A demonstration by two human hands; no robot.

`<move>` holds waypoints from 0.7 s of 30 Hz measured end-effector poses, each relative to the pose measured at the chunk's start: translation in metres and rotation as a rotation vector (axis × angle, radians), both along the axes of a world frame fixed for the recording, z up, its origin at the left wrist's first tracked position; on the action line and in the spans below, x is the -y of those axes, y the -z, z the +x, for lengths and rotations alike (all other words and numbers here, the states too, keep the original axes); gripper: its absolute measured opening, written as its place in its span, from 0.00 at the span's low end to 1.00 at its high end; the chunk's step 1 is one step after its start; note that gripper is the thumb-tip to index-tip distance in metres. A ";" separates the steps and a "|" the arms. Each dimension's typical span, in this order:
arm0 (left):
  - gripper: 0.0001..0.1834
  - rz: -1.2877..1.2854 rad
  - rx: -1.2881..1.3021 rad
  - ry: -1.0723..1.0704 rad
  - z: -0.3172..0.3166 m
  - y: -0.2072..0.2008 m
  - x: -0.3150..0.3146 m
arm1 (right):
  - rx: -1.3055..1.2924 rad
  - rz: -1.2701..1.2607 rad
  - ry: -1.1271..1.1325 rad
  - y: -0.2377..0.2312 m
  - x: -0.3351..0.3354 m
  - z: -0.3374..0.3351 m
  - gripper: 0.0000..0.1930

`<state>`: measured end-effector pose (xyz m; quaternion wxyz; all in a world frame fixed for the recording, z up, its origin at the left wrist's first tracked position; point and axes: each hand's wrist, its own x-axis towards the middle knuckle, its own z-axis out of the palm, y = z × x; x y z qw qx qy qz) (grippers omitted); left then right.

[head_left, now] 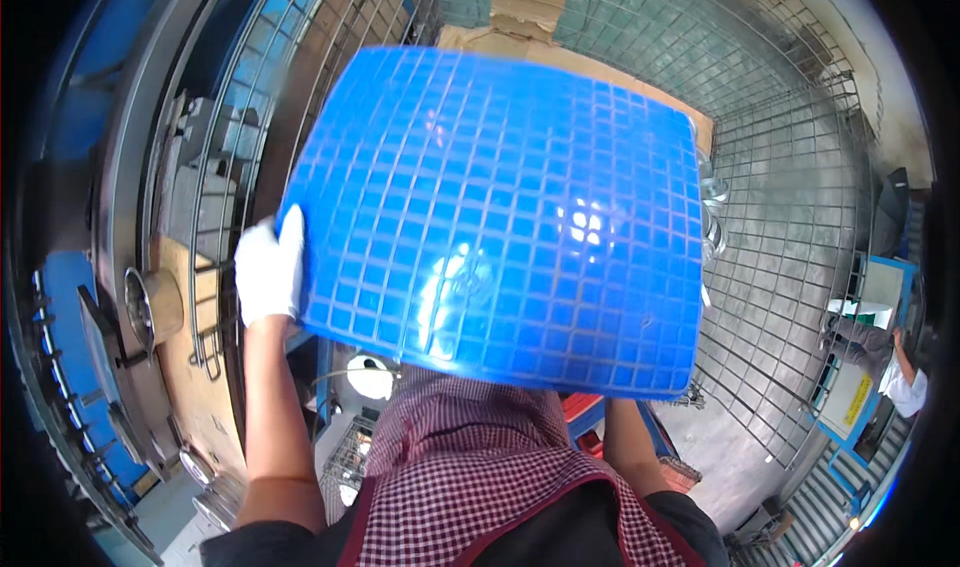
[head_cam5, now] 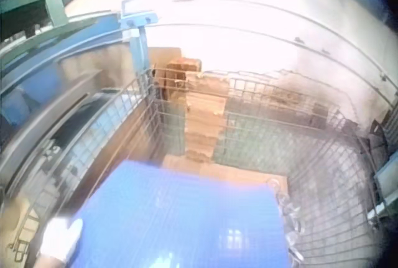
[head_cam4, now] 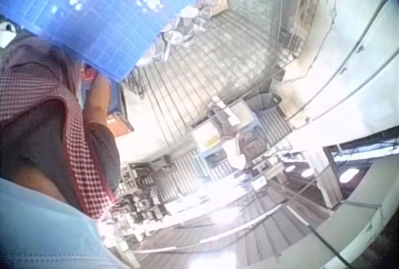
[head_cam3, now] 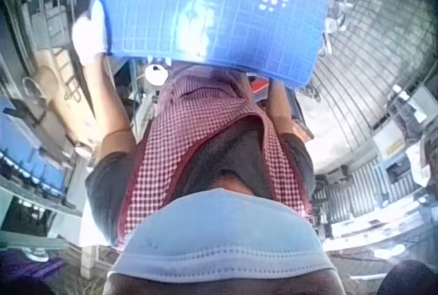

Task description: The person forms metal parts using a mechanical press, then organizes the finished parts into blue plastic bins and metal wire crates by hand.

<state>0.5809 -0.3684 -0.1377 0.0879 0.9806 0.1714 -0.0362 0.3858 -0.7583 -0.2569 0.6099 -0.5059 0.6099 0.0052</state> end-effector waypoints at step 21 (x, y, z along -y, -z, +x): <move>0.38 -1.164 -0.433 0.140 -0.101 0.225 0.203 | 0.687 0.166 -0.172 -0.274 0.156 -0.197 0.22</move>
